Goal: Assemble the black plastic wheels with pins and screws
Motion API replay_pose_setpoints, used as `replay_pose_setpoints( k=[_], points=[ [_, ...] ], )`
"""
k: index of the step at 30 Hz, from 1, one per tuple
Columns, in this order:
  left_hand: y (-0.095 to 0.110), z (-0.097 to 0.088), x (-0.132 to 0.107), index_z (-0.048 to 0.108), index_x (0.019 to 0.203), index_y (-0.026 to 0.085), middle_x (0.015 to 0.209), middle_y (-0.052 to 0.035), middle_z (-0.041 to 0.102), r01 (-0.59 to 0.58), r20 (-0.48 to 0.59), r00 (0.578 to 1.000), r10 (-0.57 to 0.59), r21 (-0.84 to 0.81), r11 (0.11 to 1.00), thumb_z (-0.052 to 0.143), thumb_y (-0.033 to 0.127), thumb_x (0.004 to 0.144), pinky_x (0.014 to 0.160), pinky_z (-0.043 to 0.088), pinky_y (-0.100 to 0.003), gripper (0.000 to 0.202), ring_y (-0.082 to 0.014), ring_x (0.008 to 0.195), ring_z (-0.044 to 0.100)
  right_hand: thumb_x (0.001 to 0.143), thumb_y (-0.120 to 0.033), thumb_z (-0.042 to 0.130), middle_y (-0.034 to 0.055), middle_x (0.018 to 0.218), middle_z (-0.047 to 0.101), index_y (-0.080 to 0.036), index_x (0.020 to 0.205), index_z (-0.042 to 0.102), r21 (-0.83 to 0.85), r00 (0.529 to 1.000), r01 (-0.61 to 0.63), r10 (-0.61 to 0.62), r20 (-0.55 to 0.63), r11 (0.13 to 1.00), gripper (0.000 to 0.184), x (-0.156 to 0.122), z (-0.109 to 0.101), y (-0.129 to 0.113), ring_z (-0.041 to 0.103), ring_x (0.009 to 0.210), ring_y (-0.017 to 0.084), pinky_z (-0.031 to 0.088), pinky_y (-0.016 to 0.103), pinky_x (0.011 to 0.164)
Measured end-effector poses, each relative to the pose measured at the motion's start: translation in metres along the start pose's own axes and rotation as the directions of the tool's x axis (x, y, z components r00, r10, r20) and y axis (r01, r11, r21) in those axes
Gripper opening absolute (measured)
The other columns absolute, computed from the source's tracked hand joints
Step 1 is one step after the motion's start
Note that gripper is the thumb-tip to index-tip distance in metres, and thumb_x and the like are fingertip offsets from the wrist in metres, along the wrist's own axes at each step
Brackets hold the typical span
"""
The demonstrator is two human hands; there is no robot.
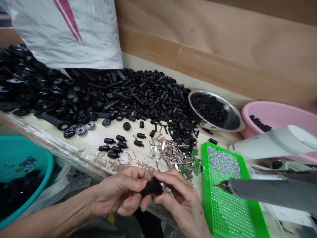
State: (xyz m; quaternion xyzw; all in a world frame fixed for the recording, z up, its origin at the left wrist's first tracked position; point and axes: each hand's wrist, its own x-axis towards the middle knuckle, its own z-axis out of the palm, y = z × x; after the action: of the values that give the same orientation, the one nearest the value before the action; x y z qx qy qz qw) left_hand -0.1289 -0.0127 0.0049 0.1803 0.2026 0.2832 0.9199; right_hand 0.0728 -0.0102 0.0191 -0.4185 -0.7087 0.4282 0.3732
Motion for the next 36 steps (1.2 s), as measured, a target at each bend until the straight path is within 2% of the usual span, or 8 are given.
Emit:
replay_pose_setpoints(
  k=[3,8,14,18,22,27,32,36],
  points=[
    [0.0,0.005,-0.001,0.056,0.088,0.015,0.065,-0.0028,0.065,-0.076,-0.058,0.995,0.082,0.112,0.991,0.062,0.029,0.084,0.037,0.032,-0.016,0.016,-0.0048,0.037,0.046,0.081,-0.036,0.071,-0.0017,0.085,0.062,-0.038,0.109,0.07,0.009,1.0,-0.025,0.025,-0.011,1.0,0.028,0.0,0.0,0.001,0.06,0.072,0.01,0.051,0.015,0.061],
    [0.002,0.016,-0.004,0.05,0.085,0.019,0.053,0.0076,0.054,-0.186,-0.207,0.922,0.327,0.504,0.844,0.063,0.024,0.082,0.041,0.033,-0.015,0.014,-0.0041,0.039,0.045,0.079,-0.033,0.074,-0.0026,0.08,0.058,-0.037,0.108,0.07,-0.003,0.996,-0.076,0.076,-0.053,0.997,0.03,0.0,0.004,0.003,0.057,0.066,0.009,0.048,0.014,0.056],
    [0.004,0.01,-0.004,0.052,0.088,0.018,0.064,0.0013,0.062,-0.1,-0.125,0.981,0.15,0.335,0.937,0.059,0.031,0.086,0.04,0.032,-0.016,0.015,-0.005,0.04,0.049,0.083,-0.032,0.071,-0.0013,0.087,0.064,-0.038,0.111,0.069,-0.054,1.0,0.014,-0.015,-0.023,0.998,0.029,0.001,0.002,0.0,0.062,0.077,0.012,0.052,0.016,0.064],
    [0.003,0.007,-0.002,0.054,0.09,0.016,0.066,-0.0004,0.064,-0.124,-0.146,0.975,0.168,0.267,0.956,0.063,0.031,0.084,0.042,0.035,-0.017,0.018,-0.0058,0.042,0.051,0.084,-0.034,0.069,-0.0017,0.084,0.065,-0.04,0.113,0.069,-0.084,1.0,0.007,-0.007,0.004,0.996,0.03,0.0,0.0,0.0,0.063,0.072,0.011,0.052,0.017,0.062],
    [0.005,0.009,0.0,0.056,0.093,0.015,0.076,-0.0056,0.067,-0.173,-0.126,0.97,0.207,0.238,0.956,0.063,0.033,0.084,0.045,0.037,-0.018,0.021,-0.006,0.046,0.052,0.089,-0.033,0.061,0.0023,0.103,0.066,-0.038,0.12,0.066,-0.073,1.0,0.003,-0.003,-0.004,0.997,0.031,-0.001,0.0,-0.001,0.065,0.089,0.016,0.055,0.02,0.067],
    [0.004,0.006,-0.001,0.058,0.096,0.015,0.06,0.0011,0.059,-0.199,-0.129,0.964,0.233,0.229,0.953,0.063,0.034,0.086,0.051,0.04,-0.019,0.022,-0.0071,0.047,0.05,0.082,-0.022,0.071,-0.0003,0.093,0.068,-0.036,0.108,0.071,-0.048,0.983,-0.008,-0.001,-0.183,0.999,0.029,-0.001,0.012,-0.005,0.064,0.081,0.013,0.054,0.019,0.066],
    [0.004,0.001,-0.005,0.058,0.098,0.015,0.06,0.0022,0.056,-0.2,-0.148,0.956,0.253,0.3,0.933,0.061,0.034,0.087,0.05,0.038,-0.019,0.022,-0.0073,0.049,0.048,0.076,-0.016,0.075,-0.0009,0.087,0.072,-0.03,0.088,0.073,-0.009,0.976,0.013,-0.015,-0.218,1.0,0.019,-0.001,0.02,-0.007,0.068,0.082,0.015,0.055,0.02,0.07],
    [0.008,0.001,-0.008,0.06,0.096,0.014,0.054,0.0036,0.054,-0.156,-0.174,0.954,0.244,0.408,0.899,0.061,0.032,0.087,0.05,0.037,-0.018,0.02,-0.0074,0.048,0.048,0.076,-0.015,0.073,-0.0013,0.087,0.074,-0.031,0.09,0.075,0.043,0.972,-0.017,0.026,-0.233,0.999,0.021,0.001,0.022,-0.007,0.07,0.079,0.014,0.057,0.018,0.067]
  ],
)
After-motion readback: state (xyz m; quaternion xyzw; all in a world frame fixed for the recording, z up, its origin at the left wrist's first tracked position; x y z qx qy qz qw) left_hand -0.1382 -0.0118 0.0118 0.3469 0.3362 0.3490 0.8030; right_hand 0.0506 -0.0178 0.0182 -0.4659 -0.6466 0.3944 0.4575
